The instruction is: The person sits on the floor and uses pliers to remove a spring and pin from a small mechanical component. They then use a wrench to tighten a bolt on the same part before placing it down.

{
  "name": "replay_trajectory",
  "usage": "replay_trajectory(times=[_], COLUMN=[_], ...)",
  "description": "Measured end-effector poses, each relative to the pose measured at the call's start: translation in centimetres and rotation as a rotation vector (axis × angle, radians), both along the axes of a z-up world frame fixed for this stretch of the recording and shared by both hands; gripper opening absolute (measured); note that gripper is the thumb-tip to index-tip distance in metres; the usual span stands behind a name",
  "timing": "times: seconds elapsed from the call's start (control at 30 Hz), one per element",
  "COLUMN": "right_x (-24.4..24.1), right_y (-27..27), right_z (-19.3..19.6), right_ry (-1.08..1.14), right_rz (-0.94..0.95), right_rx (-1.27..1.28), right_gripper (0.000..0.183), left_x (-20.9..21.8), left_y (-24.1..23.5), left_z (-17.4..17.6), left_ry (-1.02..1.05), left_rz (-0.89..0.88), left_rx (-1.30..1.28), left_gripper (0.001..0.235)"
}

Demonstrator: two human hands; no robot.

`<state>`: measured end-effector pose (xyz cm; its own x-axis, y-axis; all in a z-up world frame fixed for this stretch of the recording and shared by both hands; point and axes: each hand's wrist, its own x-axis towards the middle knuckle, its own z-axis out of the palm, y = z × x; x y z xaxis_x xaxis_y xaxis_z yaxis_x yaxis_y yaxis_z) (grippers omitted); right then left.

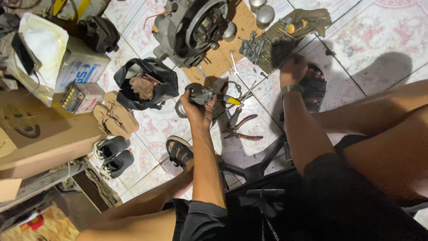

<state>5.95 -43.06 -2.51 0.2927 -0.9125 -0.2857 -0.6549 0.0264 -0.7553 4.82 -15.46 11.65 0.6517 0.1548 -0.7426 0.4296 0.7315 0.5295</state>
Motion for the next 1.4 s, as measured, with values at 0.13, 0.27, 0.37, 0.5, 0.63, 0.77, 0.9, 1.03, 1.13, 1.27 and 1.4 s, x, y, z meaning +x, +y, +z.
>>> replay_trajectory(times=[0.13,0.27,0.37,0.5,0.63,0.77,0.9,1.03,1.13,1.27,1.4], right_x=[-0.2,-1.3,-2.0,-1.1,0.2,2.3,3.0,3.4,3.5,4.8,5.5], right_y=[-1.2,-1.5,-1.4,-0.6,0.2,1.1,1.8,2.2,2.0,2.6,4.9], right_z=[-1.0,-0.5,0.1,0.3,2.2,2.9,3.5,3.5,4.4,5.5,5.3], right_ry=[0.009,0.031,-0.019,-0.237,-0.238,-0.191,0.162,0.265,0.303,0.373,0.310], right_rz=[0.028,0.137,0.141,0.349,0.626,0.799,0.916,0.944,1.017,0.980,0.634], right_rx=[-0.005,0.017,0.095,-0.218,-0.245,-0.482,-0.380,-0.313,-0.300,-0.320,-0.748], right_gripper=[0.022,0.022,0.020,0.014,0.011,0.014,0.033,0.030,0.047,0.042,0.026], left_x=[-0.9,-1.3,-1.6,-1.6,-1.5,-1.7,-2.1,-2.8,-3.4,-4.0,-4.6], left_y=[-2.2,-3.7,-4.6,-5.2,-6.0,-6.4,-7.3,-7.4,-7.2,-6.8,-6.1], left_z=[0.8,0.3,0.1,-0.6,0.1,0.8,2.6,4.4,5.9,7.0,8.6], left_ry=[0.006,0.013,0.013,-0.009,-0.007,-0.011,-0.056,-0.102,-0.103,-0.178,-0.198], left_rz=[-0.002,-0.041,-0.041,-0.052,-0.068,-0.045,-0.014,0.001,0.031,0.028,0.073], left_rx=[0.021,0.063,0.065,0.060,0.073,-0.087,-0.135,-0.183,-0.196,-0.174,-0.140], left_gripper=[0.040,0.032,0.034,0.030,0.028,0.027,0.031,0.026,0.025,0.030,0.029])
